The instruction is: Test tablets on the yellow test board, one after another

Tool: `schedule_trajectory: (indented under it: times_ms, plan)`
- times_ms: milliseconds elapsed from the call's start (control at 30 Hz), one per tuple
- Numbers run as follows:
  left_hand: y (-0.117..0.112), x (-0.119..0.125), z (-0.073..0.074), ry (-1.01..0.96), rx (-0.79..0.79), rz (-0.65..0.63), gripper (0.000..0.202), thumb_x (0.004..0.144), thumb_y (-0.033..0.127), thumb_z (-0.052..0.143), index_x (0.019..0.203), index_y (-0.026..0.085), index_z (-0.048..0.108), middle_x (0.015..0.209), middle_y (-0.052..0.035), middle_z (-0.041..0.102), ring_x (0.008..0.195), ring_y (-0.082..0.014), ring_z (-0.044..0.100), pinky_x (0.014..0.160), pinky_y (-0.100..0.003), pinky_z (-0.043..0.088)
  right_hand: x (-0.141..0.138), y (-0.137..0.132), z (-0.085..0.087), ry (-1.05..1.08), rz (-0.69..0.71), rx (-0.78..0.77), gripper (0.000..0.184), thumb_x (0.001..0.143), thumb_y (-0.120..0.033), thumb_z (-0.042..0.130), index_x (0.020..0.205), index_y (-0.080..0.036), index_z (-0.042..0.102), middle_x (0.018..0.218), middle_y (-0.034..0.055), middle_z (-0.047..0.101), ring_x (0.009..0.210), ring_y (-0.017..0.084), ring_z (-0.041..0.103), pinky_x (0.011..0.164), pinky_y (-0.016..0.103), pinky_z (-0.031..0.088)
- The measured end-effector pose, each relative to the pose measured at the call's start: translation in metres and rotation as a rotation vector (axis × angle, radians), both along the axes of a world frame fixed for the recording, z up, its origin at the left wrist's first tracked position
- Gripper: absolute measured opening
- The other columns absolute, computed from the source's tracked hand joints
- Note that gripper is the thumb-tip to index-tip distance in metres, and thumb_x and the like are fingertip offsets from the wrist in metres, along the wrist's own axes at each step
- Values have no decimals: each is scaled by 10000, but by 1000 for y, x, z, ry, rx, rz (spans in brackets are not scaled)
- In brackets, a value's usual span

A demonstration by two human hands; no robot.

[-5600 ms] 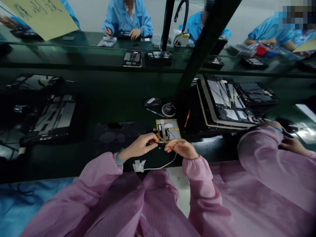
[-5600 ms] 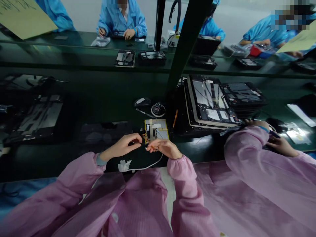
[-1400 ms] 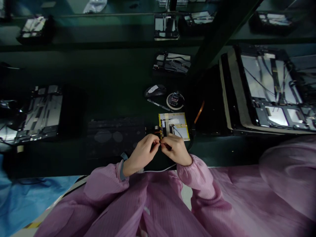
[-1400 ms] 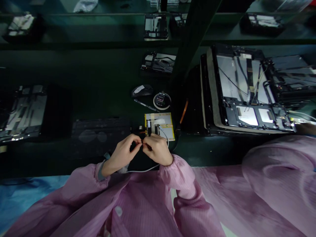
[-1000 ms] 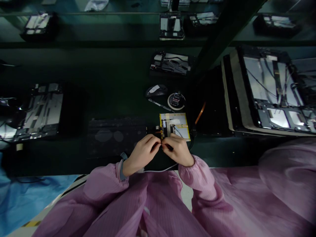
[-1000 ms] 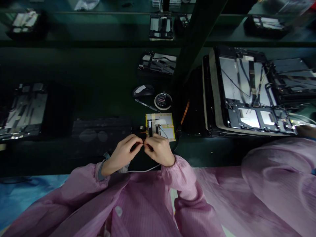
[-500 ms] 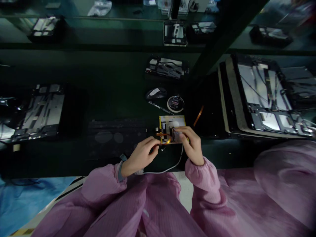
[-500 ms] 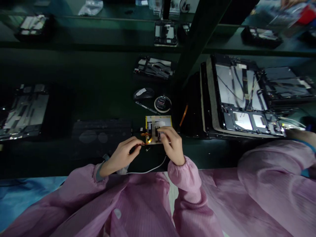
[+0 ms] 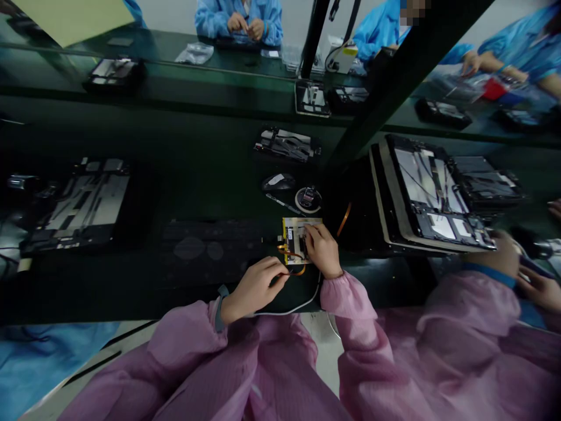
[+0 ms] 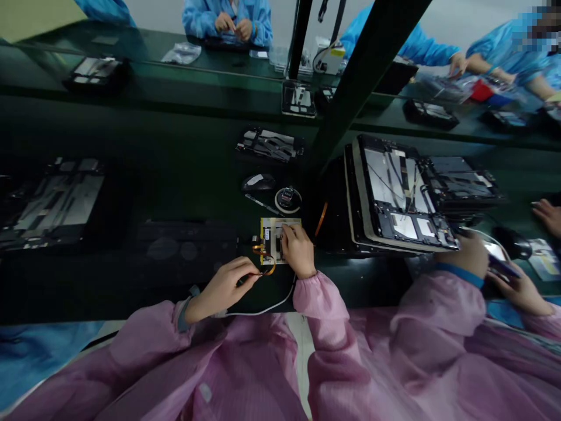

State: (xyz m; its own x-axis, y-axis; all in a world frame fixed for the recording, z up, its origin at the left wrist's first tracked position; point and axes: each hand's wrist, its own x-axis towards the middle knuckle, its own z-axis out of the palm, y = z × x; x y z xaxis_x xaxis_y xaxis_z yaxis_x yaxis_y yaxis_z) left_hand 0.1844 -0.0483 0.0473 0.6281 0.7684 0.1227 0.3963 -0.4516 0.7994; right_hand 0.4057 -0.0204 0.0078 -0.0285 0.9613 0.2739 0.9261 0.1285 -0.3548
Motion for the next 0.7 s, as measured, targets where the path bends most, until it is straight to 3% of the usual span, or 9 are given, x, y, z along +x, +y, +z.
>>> schedule_trajectory:
  times_ms: [133,233,400,533,600,700]
  plan:
    - [-2,-13,5,-51,-26,13,284,923,261,558,1205,228,550,1117,-68,627,1050,-190,600,926,-365,512,-2,0,1,-34,-7,8,337,976,-237,395,1192,-151,639,1038,119,632,913,203,620,773,300,513]
    - [-5,-33,6,-79,-45,91,357,921,283,557,1273,246,511,1185,-85,611,1106,-203,595,959,-387,511,-3,2,-3,-88,-1,27,339,975,-234,394,1196,-143,635,1025,121,636,891,195,624,754,285,513]
    - [-4,-91,-8,-49,31,407,299,933,295,520,1227,245,541,1219,-94,605,1155,-227,580,1002,-424,485,8,4,-5,-91,16,66,333,962,-224,390,1170,-153,640,1047,124,644,887,202,638,744,297,528]
    - [-1,-145,-30,37,123,781,311,927,333,511,1213,214,545,1216,-120,595,1179,-264,554,1028,-481,447,1,-15,28,-18,15,150,373,974,-286,396,1296,-187,557,994,112,642,879,237,638,768,360,534]
    - [0,-164,-38,68,144,882,319,911,330,526,1200,197,552,1202,-120,605,1163,-264,561,1022,-479,452,-18,-31,48,-10,38,225,405,959,-310,450,1348,-218,516,1012,116,640,912,264,635,817,400,523]
    - [3,-177,-39,51,164,903,324,881,305,562,1180,180,566,1208,-122,615,1154,-252,570,1029,-469,447,-65,-53,57,6,316,230,483,944,-313,487,1423,-288,432,1174,119,620,1077,295,606,940,452,489]
